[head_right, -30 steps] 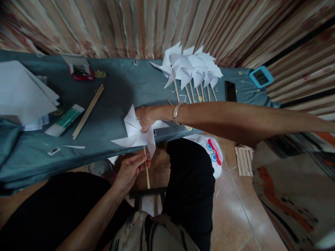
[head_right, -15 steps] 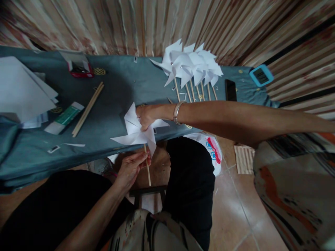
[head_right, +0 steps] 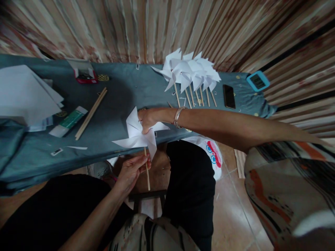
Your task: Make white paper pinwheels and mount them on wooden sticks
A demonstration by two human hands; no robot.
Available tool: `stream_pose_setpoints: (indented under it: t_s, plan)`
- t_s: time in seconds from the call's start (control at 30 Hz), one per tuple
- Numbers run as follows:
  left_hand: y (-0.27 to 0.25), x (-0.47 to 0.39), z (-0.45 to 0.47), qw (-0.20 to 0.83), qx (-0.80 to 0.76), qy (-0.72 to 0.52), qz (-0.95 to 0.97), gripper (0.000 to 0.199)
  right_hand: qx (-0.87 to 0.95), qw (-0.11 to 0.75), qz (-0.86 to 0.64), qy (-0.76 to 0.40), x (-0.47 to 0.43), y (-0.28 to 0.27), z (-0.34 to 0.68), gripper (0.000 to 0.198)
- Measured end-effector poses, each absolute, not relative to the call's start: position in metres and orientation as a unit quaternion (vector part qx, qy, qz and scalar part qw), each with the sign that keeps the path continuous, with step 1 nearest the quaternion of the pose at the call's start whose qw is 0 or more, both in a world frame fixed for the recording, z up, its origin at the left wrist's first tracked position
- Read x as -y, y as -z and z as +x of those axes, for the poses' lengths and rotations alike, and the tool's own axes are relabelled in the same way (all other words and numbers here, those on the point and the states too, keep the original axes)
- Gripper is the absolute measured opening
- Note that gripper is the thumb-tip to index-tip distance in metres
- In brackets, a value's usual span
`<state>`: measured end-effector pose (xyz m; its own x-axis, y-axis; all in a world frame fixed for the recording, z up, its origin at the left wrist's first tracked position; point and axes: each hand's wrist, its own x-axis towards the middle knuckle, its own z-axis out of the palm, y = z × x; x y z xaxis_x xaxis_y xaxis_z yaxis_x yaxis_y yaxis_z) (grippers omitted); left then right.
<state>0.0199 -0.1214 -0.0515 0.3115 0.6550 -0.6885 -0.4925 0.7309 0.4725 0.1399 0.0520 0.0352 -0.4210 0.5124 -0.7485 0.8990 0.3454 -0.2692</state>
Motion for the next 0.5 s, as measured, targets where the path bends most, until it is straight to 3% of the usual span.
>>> stream_pose_setpoints:
  t_s: [0.5]
  plan:
    - [0.0486, 0.1304, 0.0132, 0.819, -0.466, -0.321, 0.097, 0.047, -0.776, 0.313, 0.458, 0.300, -0.0526, -0.0335, 0.1365, 0.040]
